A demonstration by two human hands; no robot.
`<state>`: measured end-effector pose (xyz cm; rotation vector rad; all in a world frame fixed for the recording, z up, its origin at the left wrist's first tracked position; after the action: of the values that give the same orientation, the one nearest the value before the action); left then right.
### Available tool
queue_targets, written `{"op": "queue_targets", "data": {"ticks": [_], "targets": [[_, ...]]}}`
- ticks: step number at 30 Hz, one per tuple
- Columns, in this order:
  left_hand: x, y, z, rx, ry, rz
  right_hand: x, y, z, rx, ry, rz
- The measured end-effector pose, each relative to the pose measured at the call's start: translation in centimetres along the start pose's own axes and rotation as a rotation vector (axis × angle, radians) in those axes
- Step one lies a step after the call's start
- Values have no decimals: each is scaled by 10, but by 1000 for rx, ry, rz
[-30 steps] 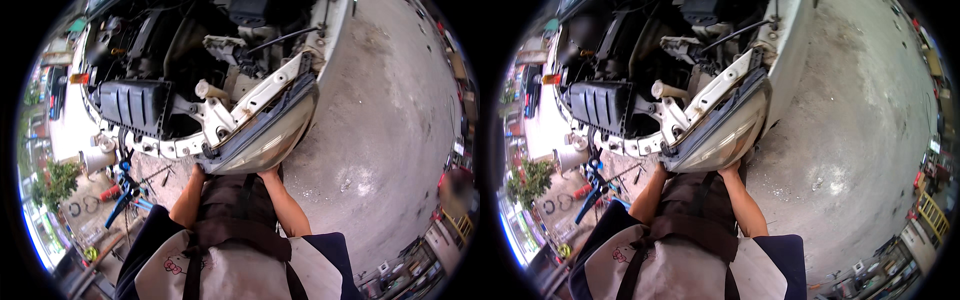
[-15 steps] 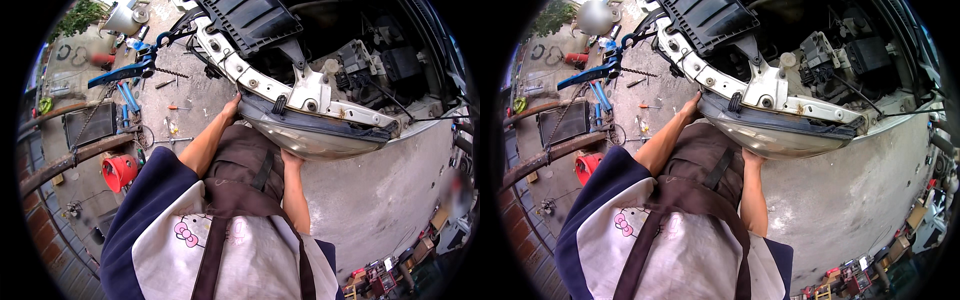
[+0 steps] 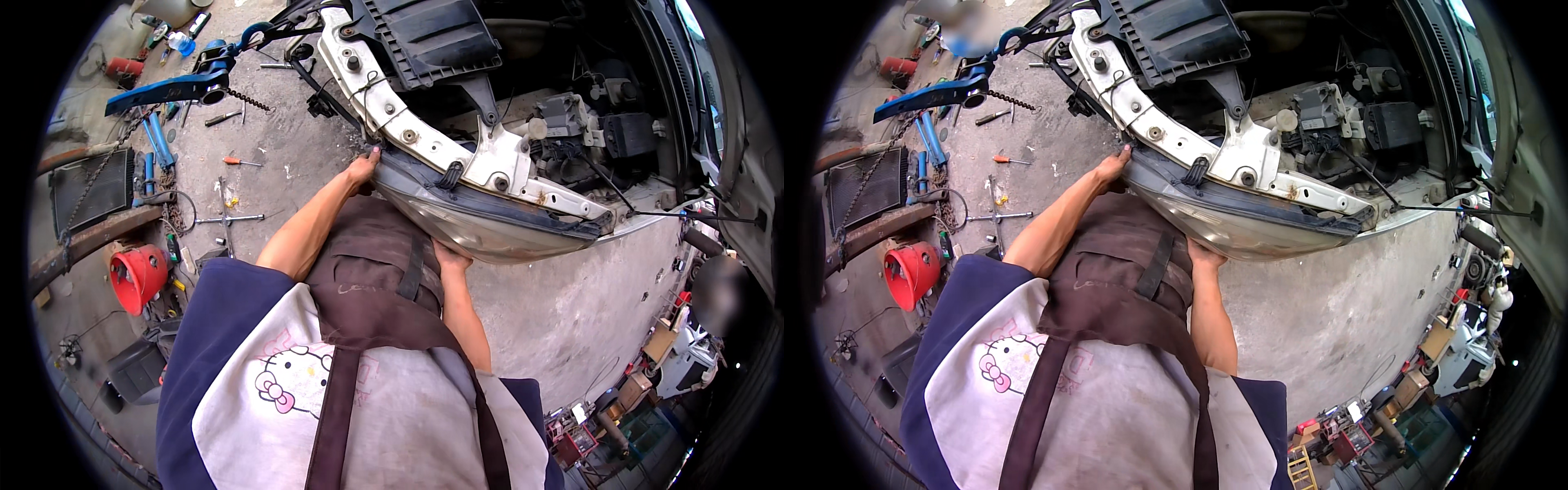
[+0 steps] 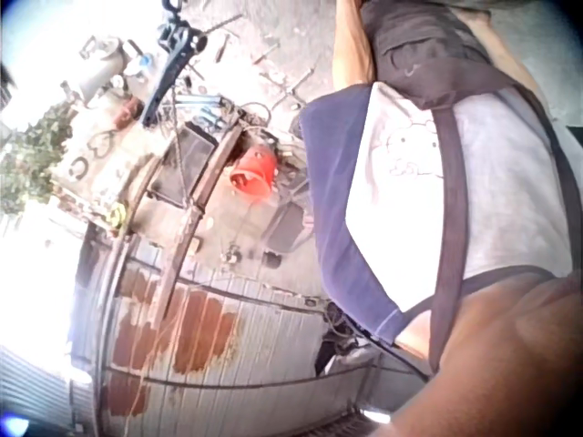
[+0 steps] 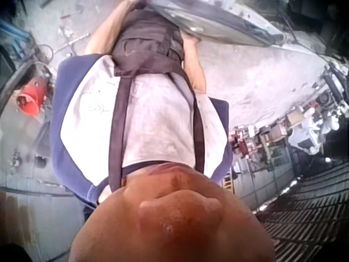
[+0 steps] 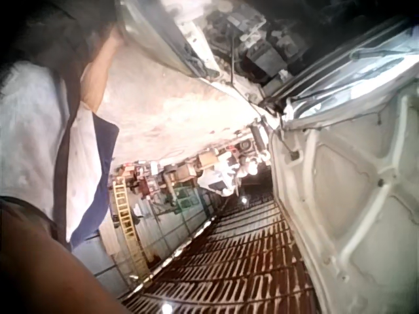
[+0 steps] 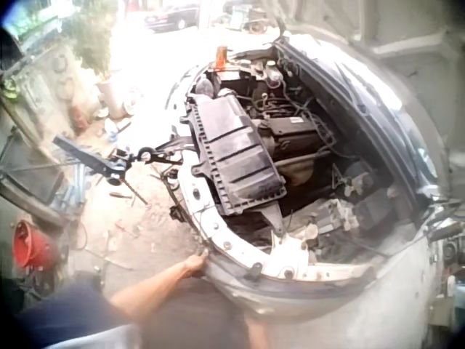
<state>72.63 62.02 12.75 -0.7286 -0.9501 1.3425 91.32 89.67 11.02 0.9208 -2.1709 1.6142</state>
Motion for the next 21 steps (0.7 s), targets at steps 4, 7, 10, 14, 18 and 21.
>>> {"op": "queue_targets", "data": {"ticks": [4, 7, 10, 14, 18, 21], "targets": [[13, -54, 32, 379, 903, 44, 7, -2, 4, -39, 29, 36], [46, -143, 66, 974, 832, -126, 18, -9, 5, -53, 68, 55], [74, -142, 91, 1436, 1006, -284, 15, -8, 6, -86, 76, 38], [85, -97, 99, 1468, 1107, -360, 42, -19, 4, -79, 118, 130], [86, -87, 103, 1463, 1052, -427, 35, -16, 7, -112, 173, 126], [88, -87, 101, 1465, 982, -419, 28, -10, 11, -161, 159, 126]]}}
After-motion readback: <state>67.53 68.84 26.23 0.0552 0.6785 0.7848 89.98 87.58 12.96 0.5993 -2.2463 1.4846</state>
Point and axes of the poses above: each hand's wrist, its own y-axis towards the middle knuckle, its own x-axis out of the palm, z = x × y, the point moved 1 cm from there along y, towards the middle knuckle, and after that the axes turned 14 degrees about -y, right-handed, at the moved point
